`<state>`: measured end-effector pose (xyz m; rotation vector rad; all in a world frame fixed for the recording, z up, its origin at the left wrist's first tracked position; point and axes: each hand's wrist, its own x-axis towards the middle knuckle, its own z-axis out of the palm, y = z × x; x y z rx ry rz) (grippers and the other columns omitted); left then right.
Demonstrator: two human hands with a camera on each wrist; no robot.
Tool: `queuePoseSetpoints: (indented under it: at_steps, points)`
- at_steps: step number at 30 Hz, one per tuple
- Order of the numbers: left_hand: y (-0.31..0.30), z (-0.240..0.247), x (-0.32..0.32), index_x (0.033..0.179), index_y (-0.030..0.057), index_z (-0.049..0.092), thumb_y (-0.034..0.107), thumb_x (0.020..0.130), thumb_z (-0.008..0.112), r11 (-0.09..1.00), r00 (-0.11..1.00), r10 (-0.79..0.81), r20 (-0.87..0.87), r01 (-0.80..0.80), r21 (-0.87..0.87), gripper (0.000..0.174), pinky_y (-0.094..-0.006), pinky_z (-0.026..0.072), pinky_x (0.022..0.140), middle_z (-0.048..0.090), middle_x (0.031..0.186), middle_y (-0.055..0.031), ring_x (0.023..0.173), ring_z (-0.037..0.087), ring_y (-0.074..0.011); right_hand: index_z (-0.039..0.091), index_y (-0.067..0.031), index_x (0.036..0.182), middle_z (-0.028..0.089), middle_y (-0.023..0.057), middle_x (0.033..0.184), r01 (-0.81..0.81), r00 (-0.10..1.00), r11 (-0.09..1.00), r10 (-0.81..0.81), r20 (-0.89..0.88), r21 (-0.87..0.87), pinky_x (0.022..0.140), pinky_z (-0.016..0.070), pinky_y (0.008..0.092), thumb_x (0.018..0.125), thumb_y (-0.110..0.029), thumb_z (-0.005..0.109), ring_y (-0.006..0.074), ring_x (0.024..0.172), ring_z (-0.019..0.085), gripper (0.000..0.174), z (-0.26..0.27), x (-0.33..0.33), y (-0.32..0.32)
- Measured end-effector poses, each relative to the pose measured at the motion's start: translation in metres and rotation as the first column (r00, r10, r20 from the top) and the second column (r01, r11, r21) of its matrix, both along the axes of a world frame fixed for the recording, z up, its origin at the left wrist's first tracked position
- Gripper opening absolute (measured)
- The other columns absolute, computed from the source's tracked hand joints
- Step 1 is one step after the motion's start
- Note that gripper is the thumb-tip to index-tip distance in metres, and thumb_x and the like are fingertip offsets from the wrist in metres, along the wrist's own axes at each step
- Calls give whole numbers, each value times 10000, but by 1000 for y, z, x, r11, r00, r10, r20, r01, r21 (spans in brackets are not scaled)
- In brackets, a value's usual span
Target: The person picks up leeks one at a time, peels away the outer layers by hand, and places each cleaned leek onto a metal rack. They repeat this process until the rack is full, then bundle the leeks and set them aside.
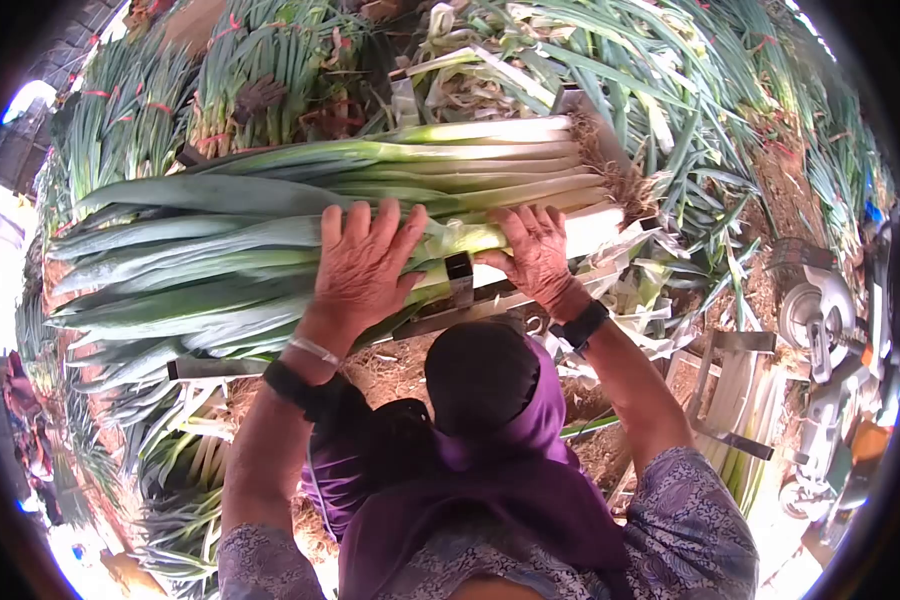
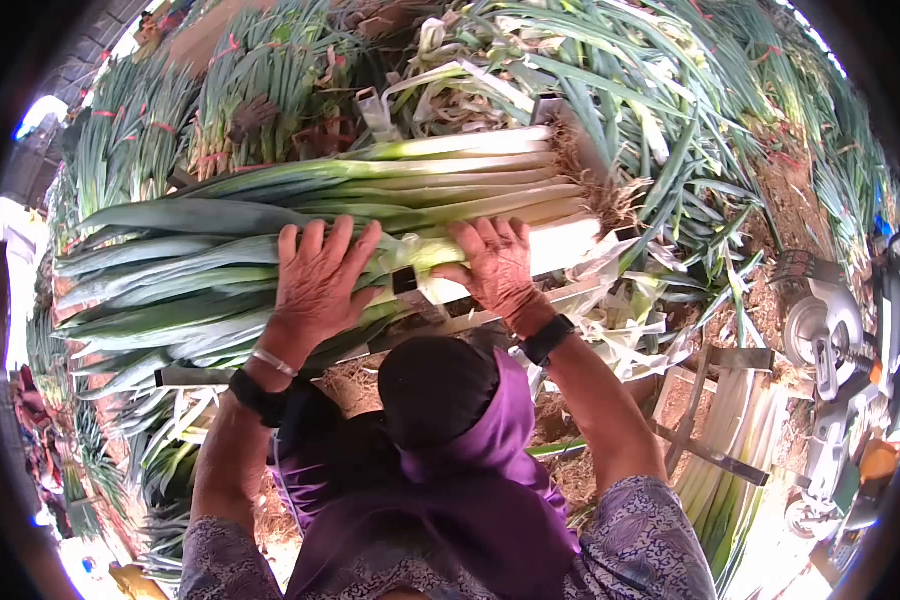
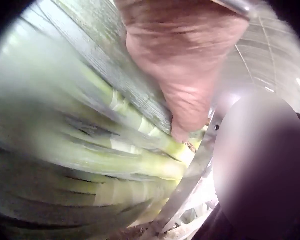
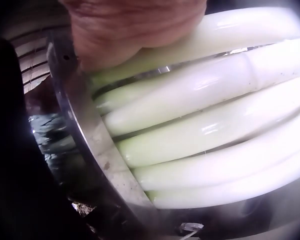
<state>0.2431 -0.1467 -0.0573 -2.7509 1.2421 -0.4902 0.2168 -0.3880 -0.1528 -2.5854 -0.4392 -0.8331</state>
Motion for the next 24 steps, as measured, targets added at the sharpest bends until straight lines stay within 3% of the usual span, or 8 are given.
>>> queuePoseSetpoints:
  at_steps: [1,2,5,8,11,16,24]
  points:
    - [0,8,1,1339,147,446,449,676,743,1000,1000,26,-13,-26,13,787,-517,303,940,457,1196,-83,1060,419,-286,609,-114,1093,609,83,918,27,999,1000,-27,-37,-6,795,389,436,740,-564,668,291,865,574,574,1,0,-4]
    - [0,18,2,1348,140,444,443,677,744,999,999,42,-27,-41,24,795,-508,295,946,458,1204,-84,1061,415,-283,634,-97,991,620,90,899,-41,998,998,44,-47,54,773,408,439,720,-557,689,300,852,588,536,13,4,-7]
    - [3,27,13,1364,117,436,430,692,738,997,996,58,-65,-55,51,801,-499,285,950,463,1198,-89,1056,411,-285,640,-107,934,638,89,889,-141,987,988,146,-62,69,717,460,419,741,-539,685,304,823,613,476,33,25,-8]
    - [-1,19,12,1377,106,426,421,714,723,989,993,88,-74,-79,121,792,-503,279,952,466,1194,-93,1052,412,-290,600,-120,961,622,77,900,-151,985,989,150,-90,-1,718,471,411,775,-588,634,296,815,614,504,-2,39,-4]
    - [-5,22,10,1359,101,441,415,742,720,985,989,108,-104,-92,145,746,-548,274,976,483,1178,-90,1050,424,-289,583,-127,973,584,65,852,-151,988,988,152,-26,12,715,471,412,778,-592,628,286,783,605,507,8,28,-5]
    - [-15,12,21,1363,96,430,402,738,724,988,991,77,-112,-61,138,755,-556,272,967,471,1173,-85,1046,423,-284,579,-133,980,553,55,810,-127,989,990,122,-85,-55,724,460,403,764,-592,636,268,797,592,511,4,35,-21]
    - [-16,-4,23,1365,95,424,394,734,724,990,998,60,-32,-55,133,760,-548,279,959,469,1177,-91,1064,421,-290,580,-136,968,561,51,859,-126,992,992,125,-31,-11,712,442,399,785,-587,615,254,805,577,488,-8,38,-20]
